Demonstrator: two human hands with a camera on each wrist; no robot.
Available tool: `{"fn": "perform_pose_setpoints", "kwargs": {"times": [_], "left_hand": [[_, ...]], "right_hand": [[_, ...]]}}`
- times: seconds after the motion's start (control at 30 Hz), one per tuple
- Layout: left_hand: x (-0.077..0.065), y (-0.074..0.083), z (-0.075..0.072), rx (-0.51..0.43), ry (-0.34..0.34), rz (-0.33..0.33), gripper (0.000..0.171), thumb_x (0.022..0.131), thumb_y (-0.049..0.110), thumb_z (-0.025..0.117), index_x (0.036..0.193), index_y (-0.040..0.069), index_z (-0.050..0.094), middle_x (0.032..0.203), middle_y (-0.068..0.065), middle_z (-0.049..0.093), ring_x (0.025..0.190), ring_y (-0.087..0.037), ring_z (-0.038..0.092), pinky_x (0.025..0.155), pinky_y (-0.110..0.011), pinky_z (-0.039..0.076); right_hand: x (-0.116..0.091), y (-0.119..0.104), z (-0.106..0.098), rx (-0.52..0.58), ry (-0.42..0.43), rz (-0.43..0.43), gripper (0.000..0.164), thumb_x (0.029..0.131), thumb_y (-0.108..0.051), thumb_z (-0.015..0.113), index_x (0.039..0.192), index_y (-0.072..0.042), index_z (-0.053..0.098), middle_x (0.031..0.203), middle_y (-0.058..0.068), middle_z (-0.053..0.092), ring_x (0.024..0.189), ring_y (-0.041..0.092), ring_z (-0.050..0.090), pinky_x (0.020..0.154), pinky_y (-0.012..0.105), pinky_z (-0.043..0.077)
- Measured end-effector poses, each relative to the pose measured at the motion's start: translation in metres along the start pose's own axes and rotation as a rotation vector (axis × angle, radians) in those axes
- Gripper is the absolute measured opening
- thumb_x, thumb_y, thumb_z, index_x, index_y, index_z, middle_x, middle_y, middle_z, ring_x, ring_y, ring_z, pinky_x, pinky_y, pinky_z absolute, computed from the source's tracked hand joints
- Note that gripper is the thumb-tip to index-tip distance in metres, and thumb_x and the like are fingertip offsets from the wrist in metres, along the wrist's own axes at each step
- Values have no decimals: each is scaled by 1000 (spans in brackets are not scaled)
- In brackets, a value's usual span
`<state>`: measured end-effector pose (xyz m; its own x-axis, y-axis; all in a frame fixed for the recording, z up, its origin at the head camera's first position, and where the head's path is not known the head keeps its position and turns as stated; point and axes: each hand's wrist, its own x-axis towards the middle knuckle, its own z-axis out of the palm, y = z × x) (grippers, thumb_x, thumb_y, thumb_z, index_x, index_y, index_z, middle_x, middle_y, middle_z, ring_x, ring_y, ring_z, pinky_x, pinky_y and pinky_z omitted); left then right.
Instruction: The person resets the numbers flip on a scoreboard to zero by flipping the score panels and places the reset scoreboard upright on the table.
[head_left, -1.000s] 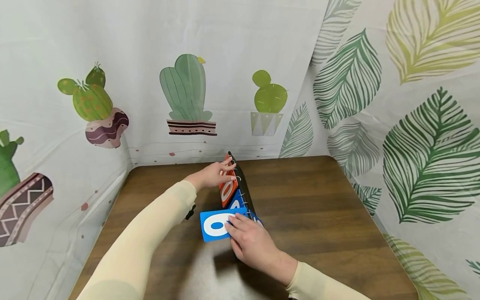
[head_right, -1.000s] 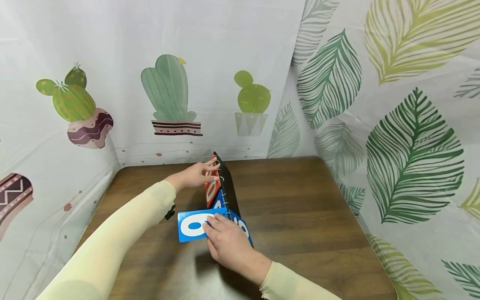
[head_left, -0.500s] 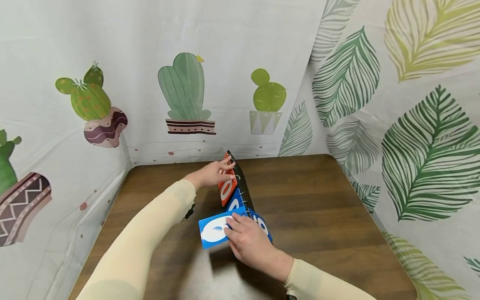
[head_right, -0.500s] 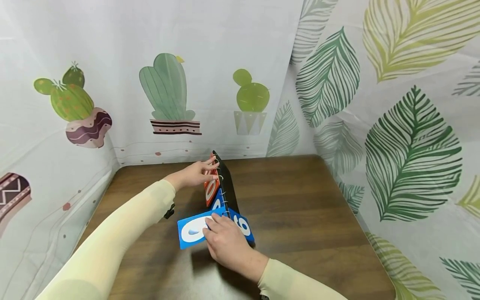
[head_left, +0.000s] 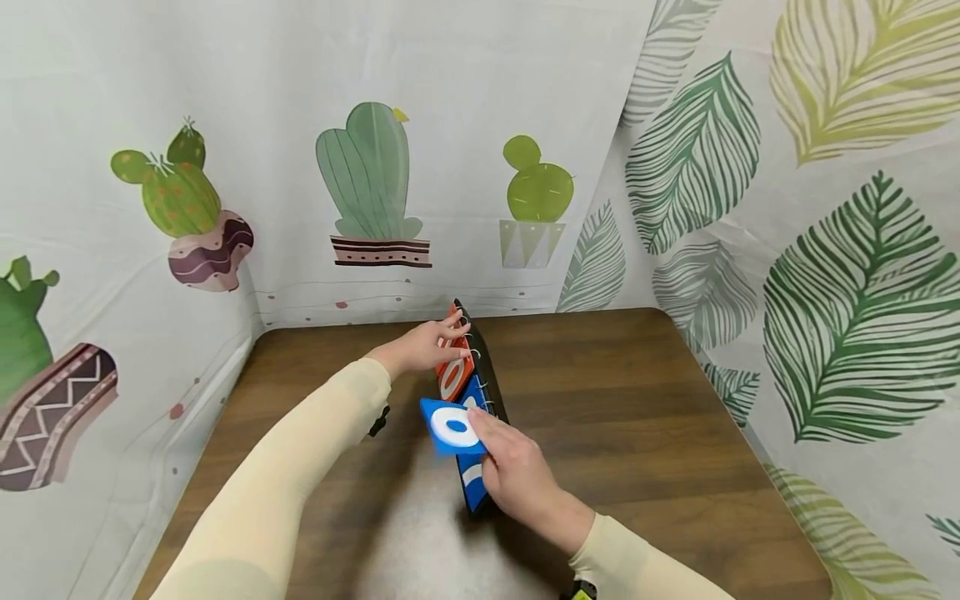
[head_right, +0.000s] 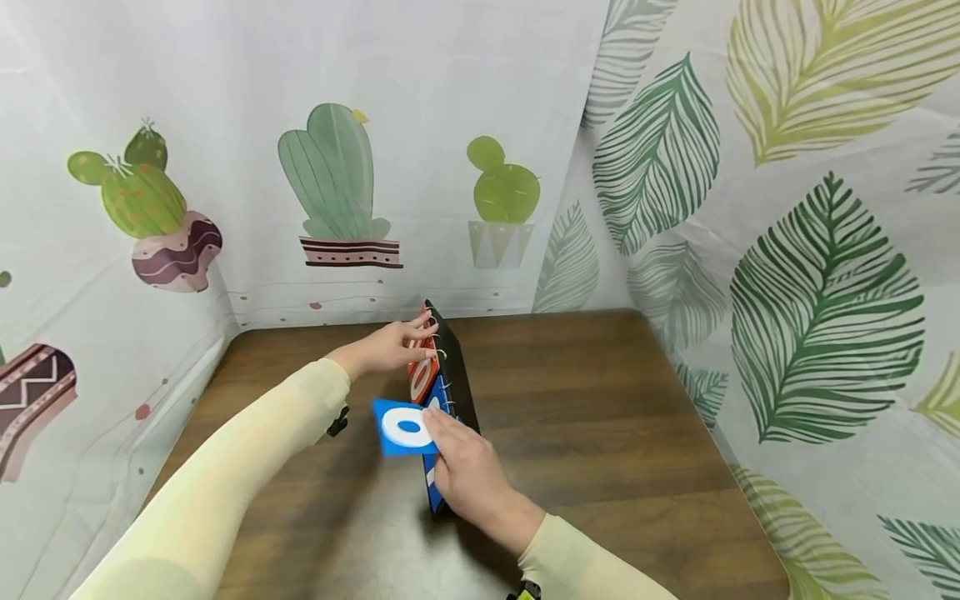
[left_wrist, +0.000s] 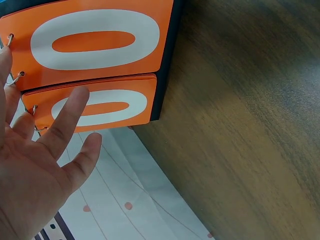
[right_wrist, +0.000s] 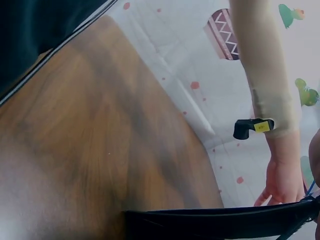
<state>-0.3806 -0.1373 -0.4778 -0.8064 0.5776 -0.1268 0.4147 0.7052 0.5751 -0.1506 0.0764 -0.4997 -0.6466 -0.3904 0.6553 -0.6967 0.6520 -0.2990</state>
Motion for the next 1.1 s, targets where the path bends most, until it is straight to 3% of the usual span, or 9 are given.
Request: {"fn": "perform_pose_setpoints", "kwargs": {"times": [0.13,0.4,0.6,0.8,0.93,1.1], "left_hand": [[-2,3,0,-8,3,2,73,98,55,63,159,22,39,175,1,12,161,-35,17,125,-54,30],[-3,5,-1,-10,-4,-15,71,98,53,63,159,25,39,175,3,12,161,-35,17,125,-55,31],[-4,6,-1,-15,-9,-5,71,99,51,63,159,23,38,175,1,11,161,-35,16,126,-55,28],[-3,7,-1,-20,-12,-12,73,98,52,64,160,23,38,175,2,10,161,-35,15,126,-55,27],[-3,7,-2,-22,-4,-18,72,98,51,65,159,24,39,175,2,11,161,-34,16,126,-54,28],[-4,7,-2,-30,-11,-2,72,99,49,65,159,21,38,175,0,11,161,-35,16,126,-55,27]], "right_hand": [[-1,-4,0,-67,-56,-9,52,85,-3,72,137,-4,66,138,13,68,128,23,67,103,38,56],[0,-19,9,-444,-341,-132,36,95,-28,67,128,-17,73,136,5,70,130,23,65,109,45,52],[-2,-22,15,-613,-525,-193,26,95,-34,68,114,-22,80,124,1,75,127,24,66,114,51,45],[-1,-25,15,-699,-625,-225,20,99,-33,65,96,-28,84,114,0,79,124,24,67,116,52,42],[4,-27,12,-724,-744,-218,19,95,-42,70,104,-31,82,121,0,77,130,25,64,119,53,37],[8,-27,10,-712,-862,-193,37,85,-55,75,112,-31,80,129,0,74,136,27,59,121,56,33]]}}
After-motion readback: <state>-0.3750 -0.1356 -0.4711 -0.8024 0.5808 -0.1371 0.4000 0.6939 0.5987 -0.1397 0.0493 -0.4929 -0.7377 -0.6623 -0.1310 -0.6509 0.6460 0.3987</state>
